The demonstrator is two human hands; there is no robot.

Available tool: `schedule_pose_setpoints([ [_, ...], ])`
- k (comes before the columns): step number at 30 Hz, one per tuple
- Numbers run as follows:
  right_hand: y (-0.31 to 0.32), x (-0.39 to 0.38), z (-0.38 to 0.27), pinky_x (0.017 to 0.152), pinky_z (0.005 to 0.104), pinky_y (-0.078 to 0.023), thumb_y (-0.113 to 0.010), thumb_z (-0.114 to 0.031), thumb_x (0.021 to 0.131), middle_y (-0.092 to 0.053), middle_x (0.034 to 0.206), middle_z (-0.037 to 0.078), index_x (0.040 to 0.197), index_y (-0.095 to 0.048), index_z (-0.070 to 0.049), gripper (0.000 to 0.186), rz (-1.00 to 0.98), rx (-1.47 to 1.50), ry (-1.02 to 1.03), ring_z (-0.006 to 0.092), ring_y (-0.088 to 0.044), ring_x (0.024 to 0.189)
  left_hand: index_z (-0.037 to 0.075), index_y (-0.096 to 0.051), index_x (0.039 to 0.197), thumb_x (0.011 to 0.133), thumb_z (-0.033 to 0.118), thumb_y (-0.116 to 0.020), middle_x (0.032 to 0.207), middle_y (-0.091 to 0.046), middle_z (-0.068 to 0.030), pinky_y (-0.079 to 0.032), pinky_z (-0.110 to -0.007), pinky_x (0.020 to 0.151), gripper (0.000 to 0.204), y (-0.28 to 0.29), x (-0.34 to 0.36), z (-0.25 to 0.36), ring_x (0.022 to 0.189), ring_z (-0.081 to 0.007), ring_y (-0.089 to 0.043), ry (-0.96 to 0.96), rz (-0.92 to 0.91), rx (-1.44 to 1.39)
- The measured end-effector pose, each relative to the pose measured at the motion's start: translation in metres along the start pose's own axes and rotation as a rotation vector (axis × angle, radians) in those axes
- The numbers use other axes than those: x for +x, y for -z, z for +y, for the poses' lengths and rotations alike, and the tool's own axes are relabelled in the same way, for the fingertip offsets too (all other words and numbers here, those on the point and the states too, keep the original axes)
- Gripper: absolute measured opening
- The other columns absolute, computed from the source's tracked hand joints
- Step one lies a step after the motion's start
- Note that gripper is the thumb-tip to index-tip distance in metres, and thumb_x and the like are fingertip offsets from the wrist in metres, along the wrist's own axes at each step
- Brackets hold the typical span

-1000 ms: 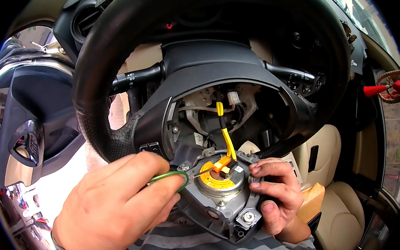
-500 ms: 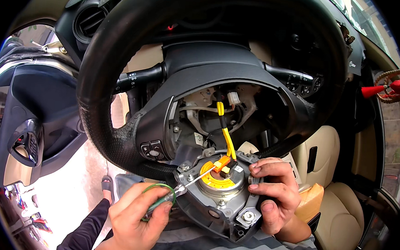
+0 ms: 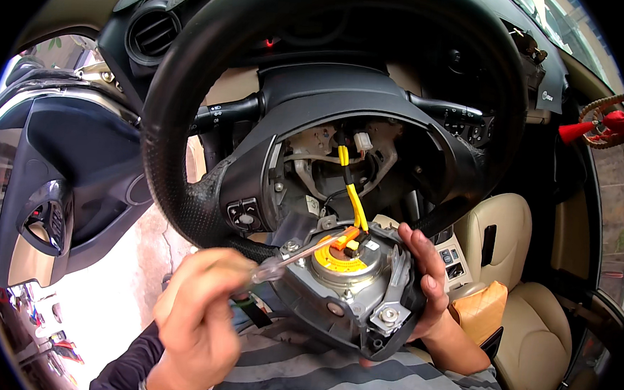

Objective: The person uses a screwdriver to pry and disconnect components within a car's steering wheel assembly.

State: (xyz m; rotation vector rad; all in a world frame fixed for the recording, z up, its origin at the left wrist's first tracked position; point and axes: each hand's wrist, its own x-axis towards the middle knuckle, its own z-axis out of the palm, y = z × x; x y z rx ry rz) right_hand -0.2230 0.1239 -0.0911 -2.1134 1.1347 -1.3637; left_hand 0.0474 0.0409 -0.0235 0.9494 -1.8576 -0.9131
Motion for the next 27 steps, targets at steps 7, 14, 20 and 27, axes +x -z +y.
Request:
schedule_pose_setpoints([
  [7,0.013,0.028,0.006,0.091,0.0519,-0.047,-0.079,-0.019,0.069,-0.059,0.119,0.025,0.127,-0.050,-0.004,0.066,-0.047,-0.133,0.028,0.0416,-0.061,0.105,-0.004,-0.058,0.098,0.080,0.032,-0.077,0.083,-0.056,-0.0135,-0.043,-0.033,0.060,0.045,-0.039,0.073,0.014,0.068,-0.0183,-0.050,0.029,-0.524,0.154],
  [14,0.019,0.033,0.007,0.087,0.0471,-0.046,-0.081,-0.017,0.064,-0.060,0.115,0.020,0.119,-0.061,-0.006,0.059,-0.058,-0.059,0.061,0.0381,-0.061,0.102,0.001,-0.050,0.077,0.083,0.024,-0.073,0.063,-0.055,-0.0130,-0.042,-0.034,0.057,0.033,-0.047,0.108,0.022,0.060,-0.0178,-0.051,0.333,-0.809,0.245],
  [20,0.023,0.039,0.007,0.091,0.0465,-0.049,-0.083,-0.017,0.060,-0.060,0.112,0.018,0.121,-0.063,-0.008,0.065,-0.100,-0.020,0.031,0.0375,-0.061,0.101,0.002,-0.047,0.075,0.082,0.020,-0.066,0.063,-0.056,-0.0097,-0.045,-0.033,0.061,0.027,-0.057,0.114,0.020,0.062,-0.0147,-0.050,0.400,-0.854,0.326],
  [27,0.033,0.047,0.001,0.081,0.0413,-0.051,-0.082,-0.017,0.060,-0.061,0.111,0.017,0.121,-0.063,-0.007,0.064,-0.087,0.061,0.010,0.0355,-0.062,0.093,0.004,-0.045,0.077,0.086,0.016,-0.069,0.074,-0.061,-0.0043,-0.046,-0.028,0.060,0.029,-0.051,0.117,0.014,0.067,-0.0094,-0.052,0.489,-0.953,0.147],
])
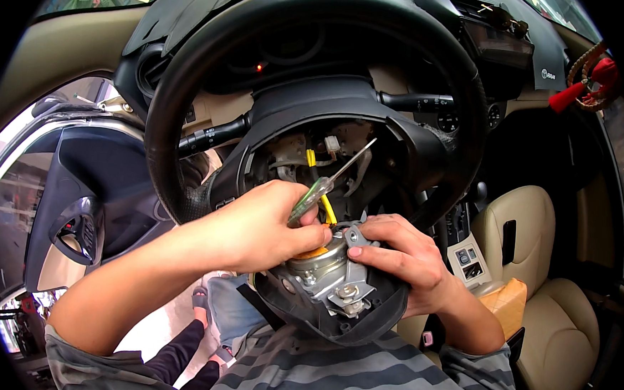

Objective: The person uses a screwdriver to pry and disconnect components within a car's steering wheel assembly.

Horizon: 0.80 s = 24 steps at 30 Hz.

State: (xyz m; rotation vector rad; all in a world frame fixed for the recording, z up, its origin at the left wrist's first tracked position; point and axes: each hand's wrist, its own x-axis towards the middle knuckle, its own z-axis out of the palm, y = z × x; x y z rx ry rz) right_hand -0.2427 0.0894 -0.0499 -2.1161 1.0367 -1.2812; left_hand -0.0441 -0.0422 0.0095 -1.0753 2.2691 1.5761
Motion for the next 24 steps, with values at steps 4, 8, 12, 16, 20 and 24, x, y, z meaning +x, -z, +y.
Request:
schedule_pose_setpoints([
  [4,-0.005,-0.001,0.000,0.080,0.0402,-0.051,-0.082,-0.018,0.062,-0.061,0.110,0.017,0.120,-0.062,-0.006,0.062,0.031,0.020,-0.037,0.0350,-0.062,0.092,0.006,-0.045,0.075,0.085,0.011,-0.072,0.078,-0.062,-0.0030,-0.047,-0.024,0.062,0.029,-0.008,0.002,0.006,0.071,-0.0071,-0.055,0.148,0.058,-0.271],
  [8,-0.007,0.000,0.004,0.080,0.0402,-0.051,-0.082,-0.018,0.064,-0.062,0.109,0.017,0.119,-0.063,-0.004,0.060,0.051,0.071,-0.063,0.0344,-0.062,0.092,0.001,-0.062,0.077,0.083,0.017,-0.072,0.067,-0.061,-0.0060,-0.046,-0.031,0.061,0.020,-0.014,0.010,0.004,0.063,-0.0121,-0.056,0.210,0.110,-0.243],
  [12,-0.007,-0.002,0.009,0.081,0.0425,-0.051,-0.081,-0.017,0.064,-0.061,0.109,0.019,0.118,-0.063,-0.002,0.059,0.057,0.084,-0.032,0.0362,-0.062,0.093,0.005,-0.045,0.079,0.091,0.009,-0.064,0.070,-0.058,-0.0014,-0.041,-0.025,0.051,0.022,-0.009,0.017,0.010,0.060,-0.0062,-0.051,0.198,0.004,-0.186],
  [16,-0.006,-0.007,0.011,0.088,0.0498,-0.048,-0.078,-0.019,0.065,-0.059,0.111,0.024,0.119,-0.063,-0.001,0.058,-0.041,0.002,0.085,0.0408,-0.060,0.098,0.007,-0.045,0.079,0.092,0.011,-0.065,0.070,-0.057,-0.0014,-0.043,-0.023,0.055,0.024,0.002,0.022,0.011,0.068,-0.0067,-0.054,0.297,-0.023,-0.278],
  [20,-0.008,-0.013,0.016,0.091,0.0510,-0.047,-0.076,-0.024,0.069,-0.058,0.114,0.024,0.119,-0.063,0.000,0.057,0.006,0.026,0.082,0.0398,-0.059,0.100,0.007,-0.044,0.073,0.086,0.016,-0.074,0.072,-0.059,-0.0028,-0.048,-0.027,0.064,0.033,0.000,0.026,0.015,0.074,-0.0089,-0.056,0.195,-0.027,-0.158],
  [24,-0.004,-0.012,0.019,0.092,0.0518,-0.046,-0.074,-0.026,0.071,-0.057,0.113,0.024,0.119,-0.062,0.000,0.056,-0.062,0.012,0.106,0.0401,-0.059,0.102,0.006,-0.045,0.076,0.083,0.012,-0.075,0.072,-0.059,-0.0036,-0.047,-0.029,0.065,0.031,-0.009,0.029,0.007,0.072,-0.0095,-0.055,0.190,0.042,-0.127],
])
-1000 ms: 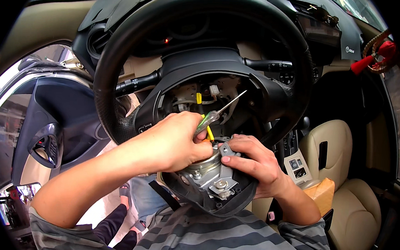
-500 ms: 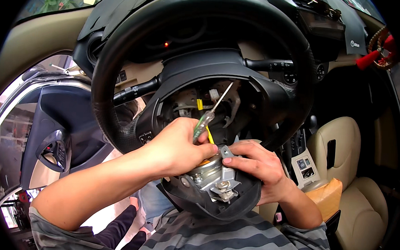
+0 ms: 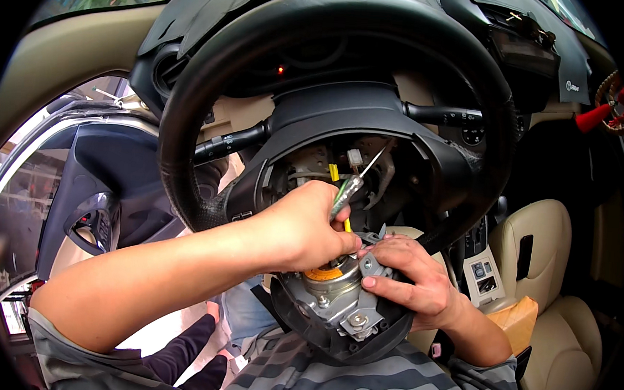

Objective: The person uses a screwdriver to pry and disconnect components within a car's steering wheel assembly.

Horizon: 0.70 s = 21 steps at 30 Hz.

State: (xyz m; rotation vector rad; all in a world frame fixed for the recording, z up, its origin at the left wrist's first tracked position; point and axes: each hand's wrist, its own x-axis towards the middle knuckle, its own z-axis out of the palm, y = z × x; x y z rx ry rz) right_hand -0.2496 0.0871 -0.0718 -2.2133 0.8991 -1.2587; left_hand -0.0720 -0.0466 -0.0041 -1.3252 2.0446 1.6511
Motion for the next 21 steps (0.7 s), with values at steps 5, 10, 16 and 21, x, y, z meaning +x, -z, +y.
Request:
schedule_pose_setpoints([
  [5,0.008,0.007,0.000,0.094,0.0532,-0.046,-0.073,-0.028,0.073,-0.057,0.113,0.024,0.119,-0.062,-0.001,0.055,-0.078,0.023,0.002,0.0406,-0.059,0.104,-0.004,-0.059,0.095,0.074,0.022,-0.073,0.090,-0.067,-0.0214,-0.052,-0.037,0.078,0.036,-0.005,-0.002,0.001,0.088,-0.0324,-0.067,0.045,0.058,0.175],
  [10,0.012,0.001,0.002,0.099,0.0539,-0.042,-0.075,-0.028,0.073,-0.053,0.121,0.025,0.128,-0.055,-0.001,0.065,-0.128,0.058,-0.014,0.0422,-0.055,0.111,0.000,-0.050,0.083,0.085,0.016,-0.069,0.074,-0.062,-0.0109,-0.048,-0.032,0.065,0.026,-0.003,-0.009,-0.005,0.071,-0.0160,-0.059,-0.147,0.099,0.093],
  [16,0.034,0.013,-0.012,0.102,0.0550,-0.038,-0.080,-0.025,0.069,-0.038,0.143,0.027,0.141,-0.037,0.004,0.088,-0.261,0.380,-0.246,0.0456,-0.045,0.124,-0.005,-0.051,0.087,0.094,0.017,-0.059,0.072,-0.060,-0.0167,-0.046,-0.040,0.064,0.024,0.021,-0.056,0.007,0.068,-0.0282,-0.061,-0.029,0.121,0.255],
  [21,0.042,0.049,-0.035,0.077,0.0385,-0.047,-0.076,-0.017,0.076,-0.064,0.094,0.012,0.137,-0.047,0.003,0.070,-0.152,-0.177,-0.207,0.0280,-0.061,0.082,-0.005,-0.051,0.087,0.093,0.013,-0.057,0.072,-0.059,-0.0229,-0.046,-0.045,0.063,0.020,0.020,-0.085,0.022,0.069,-0.0410,-0.060,-0.215,0.168,0.375],
])
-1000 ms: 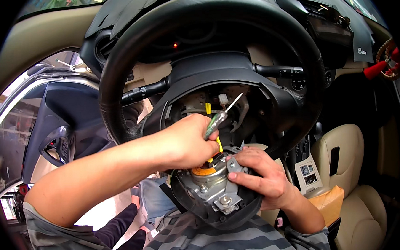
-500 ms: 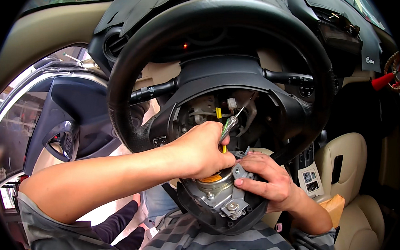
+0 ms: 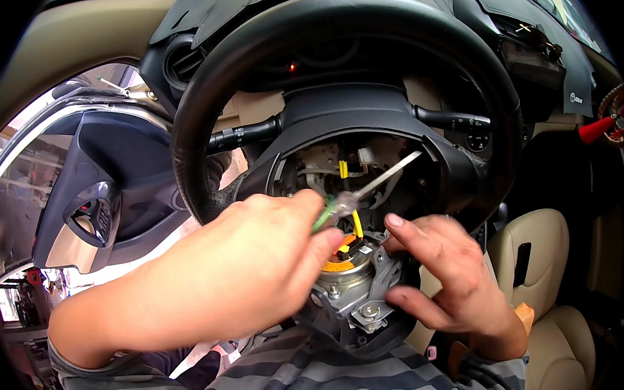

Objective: The person uses a screwdriver to pry and disconnect components within a car's steering wheel assembly.

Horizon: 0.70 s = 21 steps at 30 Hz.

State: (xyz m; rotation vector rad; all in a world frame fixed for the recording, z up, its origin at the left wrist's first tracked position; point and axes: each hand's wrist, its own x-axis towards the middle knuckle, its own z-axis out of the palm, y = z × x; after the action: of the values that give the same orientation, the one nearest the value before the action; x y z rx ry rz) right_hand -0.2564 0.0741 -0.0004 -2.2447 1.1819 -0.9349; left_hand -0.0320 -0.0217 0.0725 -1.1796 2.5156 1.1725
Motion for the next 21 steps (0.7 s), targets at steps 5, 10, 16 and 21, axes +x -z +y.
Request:
schedule_pose_setpoints([
  [5,-0.016,0.026,-0.010,0.047,0.0278,-0.037,-0.070,-0.016,0.077,-0.055,0.072,0.004,0.116,-0.064,0.002,0.043,0.242,-0.520,0.182,0.0152,-0.052,0.059,-0.005,-0.055,0.100,0.090,0.010,-0.059,0.081,-0.061,-0.0192,-0.050,-0.042,0.064,0.019,-0.016,0.005,-0.004,0.074,-0.0364,-0.063,-0.411,0.145,0.123],
  [10,0.001,0.026,-0.011,0.046,0.0292,-0.038,-0.076,-0.007,0.071,-0.053,0.063,0.005,0.096,-0.063,0.004,0.030,0.293,-0.644,0.079,0.0169,-0.050,0.050,-0.007,-0.057,0.119,0.093,0.010,-0.058,0.084,-0.060,-0.0105,-0.049,-0.030,0.066,0.031,-0.006,-0.005,-0.024,0.072,-0.0187,-0.060,-0.335,0.049,-0.353],
  [16,-0.012,0.001,0.004,0.044,0.0295,-0.040,-0.082,-0.017,0.071,-0.060,0.064,0.007,0.099,-0.068,0.003,0.038,0.222,-0.132,0.101,0.0182,-0.050,0.048,-0.006,-0.063,0.103,0.091,0.003,-0.056,0.096,-0.062,-0.0158,-0.049,-0.031,0.072,0.017,-0.044,0.011,-0.043,0.080,-0.0261,-0.062,-0.410,0.148,-0.210],
  [21,-0.017,0.003,-0.002,0.049,0.0300,-0.044,-0.080,-0.021,0.075,-0.064,0.070,0.008,0.096,-0.068,0.002,0.033,0.312,-0.004,0.032,0.0205,-0.057,0.055,-0.004,-0.057,0.092,0.094,0.008,-0.052,0.105,-0.063,-0.0143,-0.050,-0.027,0.062,0.013,-0.032,0.030,-0.050,0.076,-0.0175,-0.063,-0.529,0.065,-0.433],
])
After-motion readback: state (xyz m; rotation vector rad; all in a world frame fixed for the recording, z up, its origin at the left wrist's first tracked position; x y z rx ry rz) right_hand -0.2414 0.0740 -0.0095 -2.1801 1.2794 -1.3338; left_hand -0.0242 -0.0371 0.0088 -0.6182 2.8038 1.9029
